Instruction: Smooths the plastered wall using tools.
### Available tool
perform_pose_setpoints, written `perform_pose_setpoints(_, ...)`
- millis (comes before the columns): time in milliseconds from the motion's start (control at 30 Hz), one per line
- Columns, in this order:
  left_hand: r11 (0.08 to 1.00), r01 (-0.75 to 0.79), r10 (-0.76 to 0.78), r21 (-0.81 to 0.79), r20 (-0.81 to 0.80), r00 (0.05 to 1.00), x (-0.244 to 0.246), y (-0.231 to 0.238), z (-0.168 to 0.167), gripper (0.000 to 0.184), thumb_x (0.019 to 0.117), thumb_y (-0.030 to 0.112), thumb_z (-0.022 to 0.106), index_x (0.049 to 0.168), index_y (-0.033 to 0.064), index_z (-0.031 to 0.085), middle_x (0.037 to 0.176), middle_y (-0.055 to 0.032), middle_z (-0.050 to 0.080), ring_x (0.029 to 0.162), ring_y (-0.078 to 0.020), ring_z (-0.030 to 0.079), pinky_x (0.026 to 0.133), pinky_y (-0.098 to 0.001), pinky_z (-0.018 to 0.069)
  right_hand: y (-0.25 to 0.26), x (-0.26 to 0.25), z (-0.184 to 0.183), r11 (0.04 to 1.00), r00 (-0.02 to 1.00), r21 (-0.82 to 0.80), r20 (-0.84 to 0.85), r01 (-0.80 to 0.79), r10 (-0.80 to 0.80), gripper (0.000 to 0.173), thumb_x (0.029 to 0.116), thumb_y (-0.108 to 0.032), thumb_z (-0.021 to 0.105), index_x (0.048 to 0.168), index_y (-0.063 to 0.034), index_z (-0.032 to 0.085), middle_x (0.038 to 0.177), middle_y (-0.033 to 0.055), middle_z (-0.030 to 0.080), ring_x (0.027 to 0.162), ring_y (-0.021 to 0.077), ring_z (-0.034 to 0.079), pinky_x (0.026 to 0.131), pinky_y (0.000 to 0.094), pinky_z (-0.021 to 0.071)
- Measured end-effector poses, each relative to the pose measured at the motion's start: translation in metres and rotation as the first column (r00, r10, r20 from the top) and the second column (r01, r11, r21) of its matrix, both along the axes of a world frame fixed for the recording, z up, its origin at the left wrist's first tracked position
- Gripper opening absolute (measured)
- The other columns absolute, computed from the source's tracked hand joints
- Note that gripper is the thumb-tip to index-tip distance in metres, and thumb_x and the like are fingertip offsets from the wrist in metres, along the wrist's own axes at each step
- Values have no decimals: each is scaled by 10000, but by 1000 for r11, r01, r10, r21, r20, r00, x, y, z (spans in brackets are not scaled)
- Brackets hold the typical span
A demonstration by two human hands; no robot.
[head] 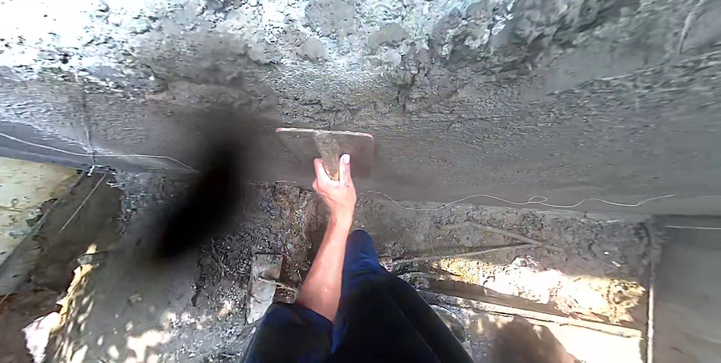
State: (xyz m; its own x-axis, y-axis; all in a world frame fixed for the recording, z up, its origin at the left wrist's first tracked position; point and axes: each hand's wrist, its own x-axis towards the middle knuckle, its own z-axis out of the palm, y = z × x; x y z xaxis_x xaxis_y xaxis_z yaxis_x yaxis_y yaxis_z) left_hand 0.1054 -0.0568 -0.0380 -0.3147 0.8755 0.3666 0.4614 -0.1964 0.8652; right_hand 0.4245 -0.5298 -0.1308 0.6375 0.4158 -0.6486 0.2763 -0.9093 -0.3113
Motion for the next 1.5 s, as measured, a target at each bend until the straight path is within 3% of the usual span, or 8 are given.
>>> perform_pose_setpoints(233,984,156,-153,89,-40,987,156,-61,10,361,754,287,886,924,55,668,746,-45,687,660,-164,690,608,-356,607,0,12,-19,998,996,44,-82,49,-45,599,948,-386,667,1355,42,564,1227,250,677,1125,366,672,986,575,540)
perform_pose_setpoints(500,996,-89,86,-1,-250,964,-50,13,21,571,898,507,756,1143,1,655,853,-133,722,738,-242,719,689,-466,604,72,47,-29,998,996,41,-76,48,-45,570,971,-361,679,1402,-15,538,1268,289,643,1174,433,639,1000,659,493)
perform_pose_setpoints(600,987,-120,137,105,-174,975,-91,35,17,536,943,562,667,1134,64,612,831,-41,659,709,-117,665,656,-334,578,92,39,-23,997,995,60,-97,44,-38,562,956,-367,692,1385,-28,563,1240,286,657,1144,435,650,981,672,492)
perform_pose_setpoints(767,998,-53,57,-46,97,994,10,-5,1,618,954,456,701,1282,-50,568,870,-111,700,723,-171,700,692,-395,622,86,27,-16,990,985,117,-161,83,-64,562,921,-392,726,1337,-42,586,1149,236,697,1028,376,699,904,626,558)
perform_pose_setpoints(967,996,93,-93,6,106,990,134,-55,-8,421,798,309,880,993,14,651,738,-75,697,652,-180,707,607,-370,616,86,32,-10,997,988,68,-154,42,-31,528,962,-329,697,1377,-34,555,1209,236,680,1083,362,687,941,601,553)
perform_pose_setpoints(1200,974,-54,61,-219,25,998,-35,0,47,606,920,567,700,1225,51,616,846,-119,696,683,-239,685,635,-473,596,147,47,4,994,990,95,-127,-43,55,447,1006,-307,638,1345,-23,581,1152,229,703,1009,360,713,888,593,581)
perform_pose_setpoints(1300,991,-119,125,-60,110,986,-76,27,56,542,960,576,634,1246,118,585,815,-32,651,589,-144,633,536,-370,580,163,42,-3,995,991,80,-118,-57,66,496,997,-331,648,1371,-12,574,1227,269,666,1115,406,665,976,635,516)
perform_pose_setpoints(1500,987,90,-73,-135,129,989,92,-39,55,514,871,294,818,1165,-73,610,829,-105,722,747,-177,728,704,-383,632,140,29,-15,989,982,145,-191,33,-5,503,966,-329,666,1357,-25,577,1188,218,690,1065,336,691,937,575,560)
